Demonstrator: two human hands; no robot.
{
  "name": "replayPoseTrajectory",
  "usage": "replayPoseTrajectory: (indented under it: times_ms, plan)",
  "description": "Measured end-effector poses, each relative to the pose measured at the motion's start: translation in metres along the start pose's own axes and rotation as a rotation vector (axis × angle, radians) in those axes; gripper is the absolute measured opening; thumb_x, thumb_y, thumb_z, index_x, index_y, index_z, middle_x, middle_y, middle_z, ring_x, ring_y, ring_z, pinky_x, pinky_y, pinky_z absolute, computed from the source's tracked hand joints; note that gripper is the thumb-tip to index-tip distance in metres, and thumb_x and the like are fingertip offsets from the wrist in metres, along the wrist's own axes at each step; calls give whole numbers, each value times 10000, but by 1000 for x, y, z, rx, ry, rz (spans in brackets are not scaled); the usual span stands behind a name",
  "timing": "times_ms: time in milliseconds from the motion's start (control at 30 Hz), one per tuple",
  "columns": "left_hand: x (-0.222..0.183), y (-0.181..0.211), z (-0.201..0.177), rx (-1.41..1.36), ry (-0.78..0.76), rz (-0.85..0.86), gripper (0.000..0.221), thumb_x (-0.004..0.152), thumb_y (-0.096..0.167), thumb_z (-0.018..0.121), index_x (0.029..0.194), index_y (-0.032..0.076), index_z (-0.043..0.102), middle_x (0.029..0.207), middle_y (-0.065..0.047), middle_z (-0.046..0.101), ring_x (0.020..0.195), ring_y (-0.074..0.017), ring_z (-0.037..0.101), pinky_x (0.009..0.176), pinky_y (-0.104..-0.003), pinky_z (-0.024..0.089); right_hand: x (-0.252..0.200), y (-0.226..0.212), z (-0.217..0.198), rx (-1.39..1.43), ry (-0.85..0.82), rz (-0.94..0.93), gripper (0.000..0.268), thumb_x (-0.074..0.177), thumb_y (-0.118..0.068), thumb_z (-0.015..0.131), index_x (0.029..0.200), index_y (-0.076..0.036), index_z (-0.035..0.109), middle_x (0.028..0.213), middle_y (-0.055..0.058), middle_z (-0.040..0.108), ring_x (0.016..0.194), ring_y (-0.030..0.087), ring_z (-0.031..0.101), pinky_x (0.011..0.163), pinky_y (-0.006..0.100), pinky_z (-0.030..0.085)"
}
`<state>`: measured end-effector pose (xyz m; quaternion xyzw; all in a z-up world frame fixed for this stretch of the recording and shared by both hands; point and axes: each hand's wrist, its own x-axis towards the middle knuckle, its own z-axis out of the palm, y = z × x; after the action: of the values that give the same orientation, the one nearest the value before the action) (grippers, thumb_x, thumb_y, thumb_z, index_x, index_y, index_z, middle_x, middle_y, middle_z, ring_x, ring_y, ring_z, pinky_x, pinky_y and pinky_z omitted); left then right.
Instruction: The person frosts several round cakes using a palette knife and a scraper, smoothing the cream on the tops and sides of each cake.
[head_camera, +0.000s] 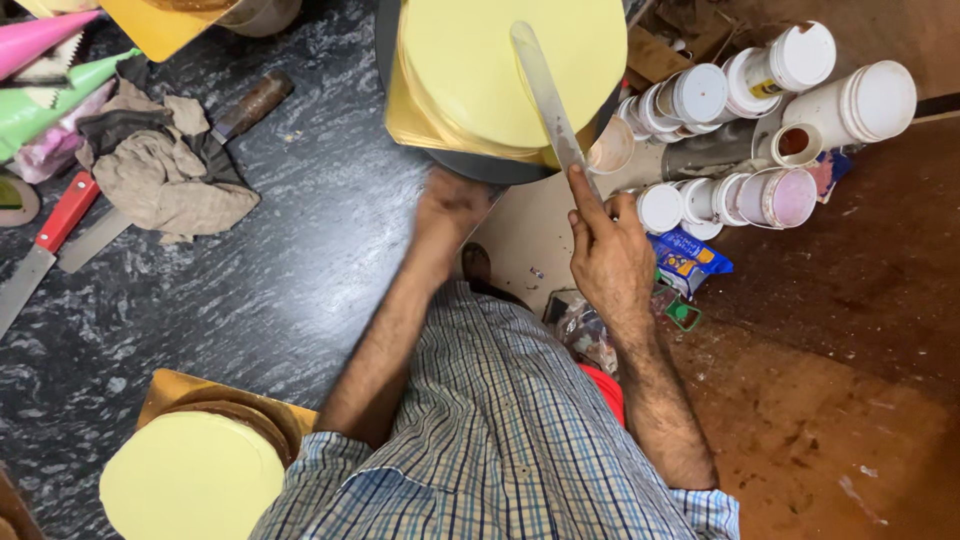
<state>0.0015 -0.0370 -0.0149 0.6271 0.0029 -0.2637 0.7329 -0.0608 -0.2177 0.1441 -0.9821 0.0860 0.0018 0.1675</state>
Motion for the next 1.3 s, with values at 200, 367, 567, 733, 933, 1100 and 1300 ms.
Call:
replayPoseTrajectory:
  times_ms: [200,367,567,733,933,1100,1300]
  plan:
    - [-7,17,19,-972,264,224,468,1116,15,464,1563,-120,432,1593,-300,482,1423,-371,538,1213,-424,482,-2,-5,2,-8,-5,-4,515,1006,-192,659,1506,-267,560,951,146,502,767,312,605,651,456,535]
    - [-14,15,23,-254,-6,-205,547,964,-111,596,1485,-33,450,1506,-260,566,1365,-342,570,1100,-429,521,-2,-9,5,-19,26,-26,514,1006,-200,660,1504,-282,561,947,150,502,777,324,612,663,466,539]
    - [-18,20,25,-522,18,-152,672,870,-156,536,1486,31,342,1523,-213,498,1394,-344,518,1133,-446,476,-4,-29,12,33,-24,21,512,992,-178,651,1484,-292,566,987,166,526,753,348,627,640,470,544]
    - [-7,6,6,-769,109,14,637,846,-178,483,1437,31,372,1402,-233,519,1275,-386,594,1025,-517,530,-19,-48,41,126,-37,-128,581,946,-123,620,1501,-281,551,1042,161,555,790,354,631,634,463,539]
    - [12,60,-35,-837,175,60,303,1054,166,452,1319,19,468,1255,-191,634,1044,-307,726,765,-482,699,10,9,10,997,-123,-35,407,1045,-100,525,1428,-231,476,1146,75,632,697,140,553,629,329,507]
    - [10,57,-17,-650,294,-2,350,1072,277,481,1308,19,485,1222,-177,663,1042,-279,728,718,-469,711,39,56,-36,550,235,115,501,1124,-107,526,1610,-182,423,1173,111,656,999,206,616,845,357,517]
    - [0,53,-14,-607,383,-16,330,1083,270,474,1305,28,492,1218,-144,665,1032,-271,737,708,-441,693,32,57,-9,215,205,72,488,1059,-110,648,1534,-191,569,919,136,547,865,270,560,847,418,498]
